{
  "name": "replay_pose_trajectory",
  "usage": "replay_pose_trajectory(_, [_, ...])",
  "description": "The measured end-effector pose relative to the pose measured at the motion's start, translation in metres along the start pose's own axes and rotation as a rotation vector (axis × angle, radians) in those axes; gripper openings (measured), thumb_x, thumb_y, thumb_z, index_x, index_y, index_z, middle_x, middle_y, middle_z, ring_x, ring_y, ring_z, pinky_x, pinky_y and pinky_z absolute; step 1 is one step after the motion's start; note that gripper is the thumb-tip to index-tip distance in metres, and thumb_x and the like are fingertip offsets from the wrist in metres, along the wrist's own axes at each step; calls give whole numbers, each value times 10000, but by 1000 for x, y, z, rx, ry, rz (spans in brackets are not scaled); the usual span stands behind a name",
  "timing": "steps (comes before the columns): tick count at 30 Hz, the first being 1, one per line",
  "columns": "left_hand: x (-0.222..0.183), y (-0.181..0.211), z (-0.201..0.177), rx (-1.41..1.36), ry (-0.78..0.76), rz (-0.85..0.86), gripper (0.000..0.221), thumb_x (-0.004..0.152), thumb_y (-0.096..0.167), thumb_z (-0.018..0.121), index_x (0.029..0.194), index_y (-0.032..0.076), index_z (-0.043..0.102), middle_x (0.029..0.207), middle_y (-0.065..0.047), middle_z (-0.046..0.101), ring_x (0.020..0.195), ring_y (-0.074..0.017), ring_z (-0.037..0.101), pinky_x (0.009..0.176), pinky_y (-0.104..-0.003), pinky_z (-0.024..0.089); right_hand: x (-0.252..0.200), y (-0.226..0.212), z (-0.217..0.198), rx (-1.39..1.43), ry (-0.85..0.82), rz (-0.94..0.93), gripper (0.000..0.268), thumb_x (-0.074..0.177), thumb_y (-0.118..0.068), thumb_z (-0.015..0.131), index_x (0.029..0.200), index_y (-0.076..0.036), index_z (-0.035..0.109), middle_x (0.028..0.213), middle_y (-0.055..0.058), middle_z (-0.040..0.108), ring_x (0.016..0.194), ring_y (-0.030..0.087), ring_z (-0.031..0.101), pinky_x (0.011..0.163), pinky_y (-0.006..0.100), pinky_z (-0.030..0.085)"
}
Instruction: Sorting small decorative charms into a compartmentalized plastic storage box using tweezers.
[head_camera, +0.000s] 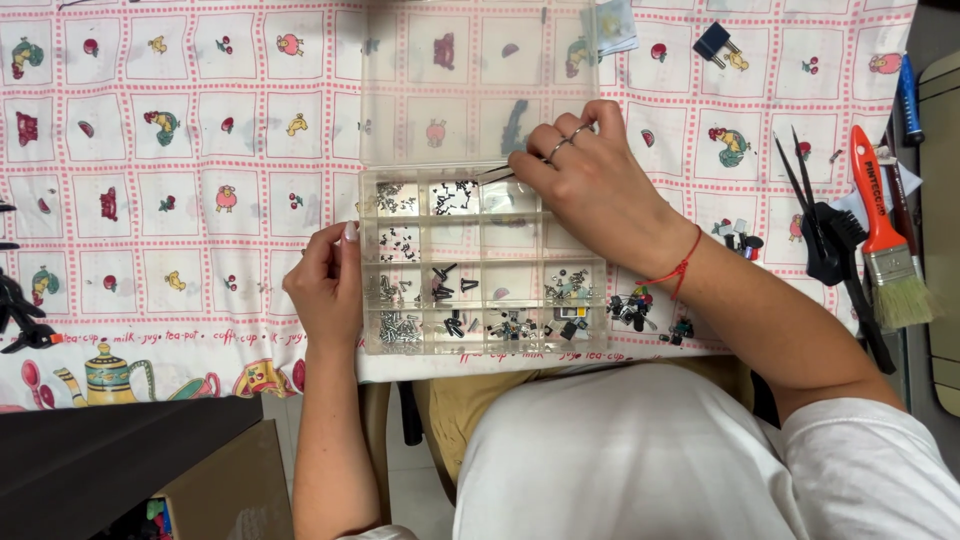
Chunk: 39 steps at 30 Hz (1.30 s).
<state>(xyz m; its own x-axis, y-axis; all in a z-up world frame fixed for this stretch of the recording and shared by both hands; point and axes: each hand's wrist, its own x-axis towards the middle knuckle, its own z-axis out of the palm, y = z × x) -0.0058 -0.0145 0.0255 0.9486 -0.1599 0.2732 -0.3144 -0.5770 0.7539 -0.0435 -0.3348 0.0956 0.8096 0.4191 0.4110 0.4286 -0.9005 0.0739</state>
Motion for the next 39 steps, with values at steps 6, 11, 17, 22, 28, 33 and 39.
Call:
replay_pose_trajectory(6, [0, 0, -1, -17, -6, -4, 210, 1093, 205, 602, 1019, 43, 713, 609, 38, 416, 560, -73, 335, 534, -253, 299, -19, 6, -22, 35, 22, 79, 87, 1011, -80, 767, 1032, -91, 684, 906, 49, 586, 832, 263, 536, 894, 427, 365])
replay_pose_trajectory(11, [-1, -3, 0, -17, -14, -17, 193, 1095, 197, 604, 1061, 43, 716, 606, 41, 432, 555, -67, 348, 534, -253, 305, -58, 18, -40, 79, 3, 211, 114, 1049, -201, 772, 1102, -102, 750, 981, 63, 666, 873, 258, 603, 924, 442, 353])
replay_pose_trajectory(17, [-2, -2, 0, -24, -11, -18, 216, 1105, 208, 592, 1122, 32, 716, 676, 35, 492, 606, -69, 389, 576, -246, 341, -121, 36, -54, 52, 7, 381, 204, 1061, -288, 803, 1074, -87, 770, 975, 60, 679, 858, 269, 597, 928, 431, 332])
replay_pose_trajectory(22, [0, 2, -2, -7, -20, -14, 177, 1104, 178, 581, 1209, 83, 686, 627, 37, 348, 584, -81, 320, 586, -258, 307, -170, 37, -52, -9, 25, 457, 193, 1052, -250, 848, 1046, -74, 769, 1013, 83, 715, 916, 271, 646, 953, 435, 365])
replay_pose_trajectory(28, [0, 0, -1, 11, 1, 16, 197, 1116, 186, 598, 1155, 31, 713, 627, 22, 394, 575, -75, 315, 554, -262, 284, -187, 27, -50, -13, 0, 479, 237, 1011, -305, 869, 1009, -100, 750, 976, 36, 712, 890, 268, 638, 921, 428, 362])
replay_pose_trajectory(33, [-3, -9, 1, 31, 15, 21, 214, 1131, 187, 608, 1135, 10, 727, 655, 1, 487, 577, -69, 345, 547, -252, 292, -180, 17, -42, 14, -21, 444, 257, 971, -358, 861, 991, -126, 751, 954, 14, 709, 887, 222, 630, 903, 403, 371])
replay_pose_trajectory(39, [-3, -25, 2, 8, 65, 40, 131, 1102, 134, 667, 1115, 49, 766, 509, -56, 472, 488, -157, 430, 544, -296, 413, -172, 17, -28, 101, -29, 471, 159, 1001, -250, 771, 988, -94, 741, 891, 40, 673, 851, 209, 642, 940, 408, 393])
